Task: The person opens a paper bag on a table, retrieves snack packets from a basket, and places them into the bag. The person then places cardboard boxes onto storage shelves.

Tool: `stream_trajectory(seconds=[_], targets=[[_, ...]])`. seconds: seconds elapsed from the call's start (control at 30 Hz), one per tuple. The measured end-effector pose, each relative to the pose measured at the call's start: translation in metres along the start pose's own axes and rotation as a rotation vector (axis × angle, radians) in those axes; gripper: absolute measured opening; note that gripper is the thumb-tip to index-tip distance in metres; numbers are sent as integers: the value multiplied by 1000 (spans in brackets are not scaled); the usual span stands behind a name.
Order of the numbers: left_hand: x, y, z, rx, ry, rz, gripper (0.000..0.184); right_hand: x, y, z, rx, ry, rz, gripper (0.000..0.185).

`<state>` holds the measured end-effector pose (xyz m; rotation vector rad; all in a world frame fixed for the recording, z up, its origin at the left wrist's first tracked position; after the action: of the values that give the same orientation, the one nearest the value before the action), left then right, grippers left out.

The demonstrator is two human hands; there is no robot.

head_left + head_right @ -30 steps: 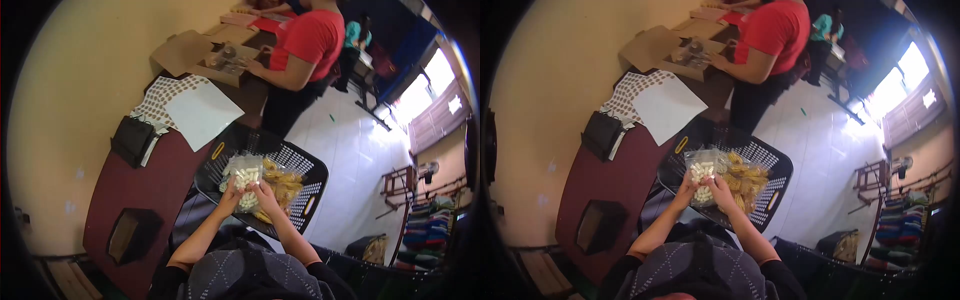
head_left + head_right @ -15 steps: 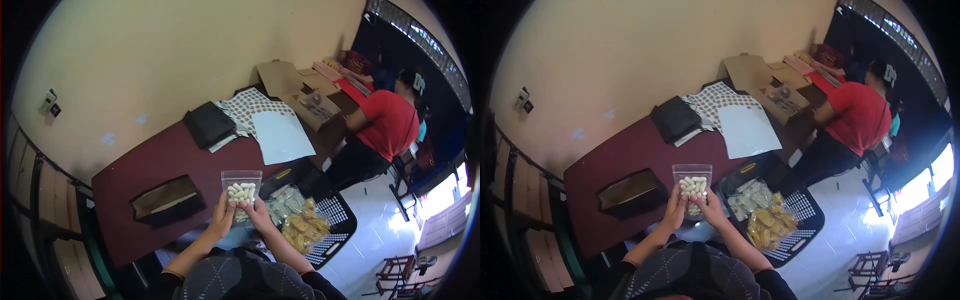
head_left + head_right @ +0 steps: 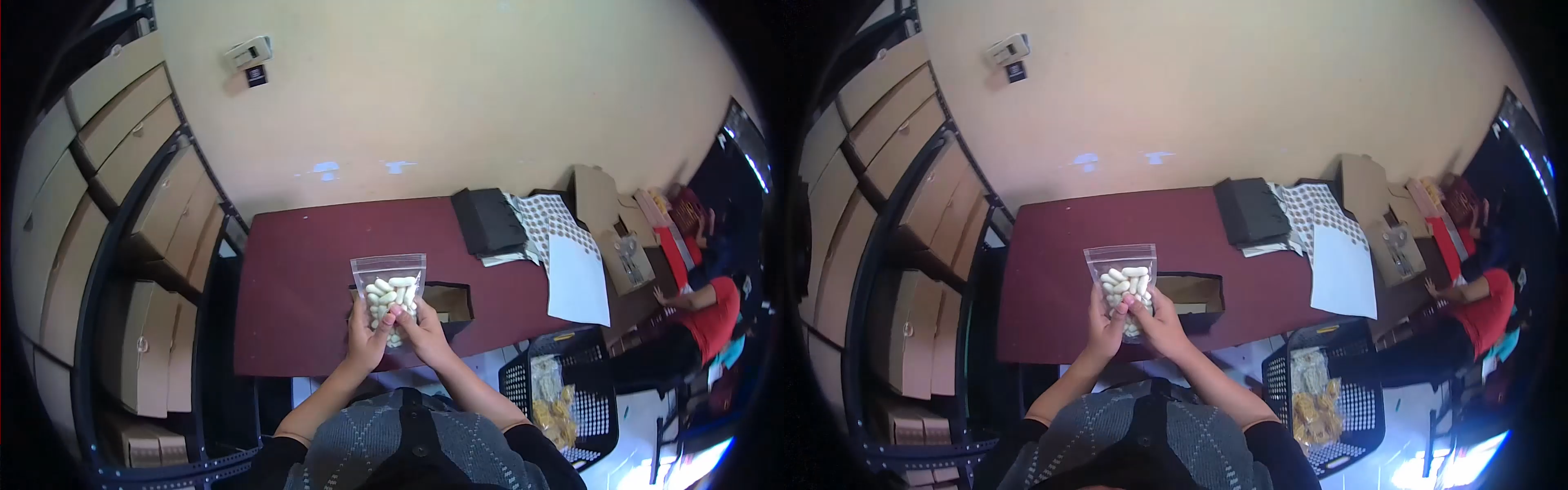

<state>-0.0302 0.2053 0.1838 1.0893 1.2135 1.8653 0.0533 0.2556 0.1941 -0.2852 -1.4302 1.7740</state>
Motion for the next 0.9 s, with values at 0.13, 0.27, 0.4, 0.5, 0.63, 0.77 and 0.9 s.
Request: stream_trajectory(seconds=[0.13, 0.27, 0.4, 0.5, 0.63, 0.77, 0.9], targets=[[-15, 1, -37, -3, 145, 22, 65, 10, 13, 27, -47, -126, 150, 36], [-20, -8, -49, 39, 205, -38, 70, 15, 39, 36, 114, -163, 198, 34], [-18, -7, -57, 48, 302, -5, 73, 25, 48, 36, 100, -286, 257, 35], [-9, -19, -55, 27, 307, -50, 73, 33, 55, 29, 141, -279, 255, 40], [1, -21, -54, -7, 371, -34, 72, 43, 64, 17, 223, -279, 317, 48], [17, -12, -42, 81, 404, -5, 52, 56, 56, 9, 185, -319, 257, 43], [32, -18, -38, 24, 432, -30, 41, 67, 59, -2, 26, -355, 243, 43]])
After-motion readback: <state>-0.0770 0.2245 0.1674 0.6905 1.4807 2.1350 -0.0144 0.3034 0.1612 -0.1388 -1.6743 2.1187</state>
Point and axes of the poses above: each hand's wrist, its own x-axis towards the middle knuckle, its own z-axis out of the palm, y = z × x, the point moved 8 cm from there along x, towards the middle knuckle, and after that the axes turned 8 degrees about -z, right-handed, at the moved point
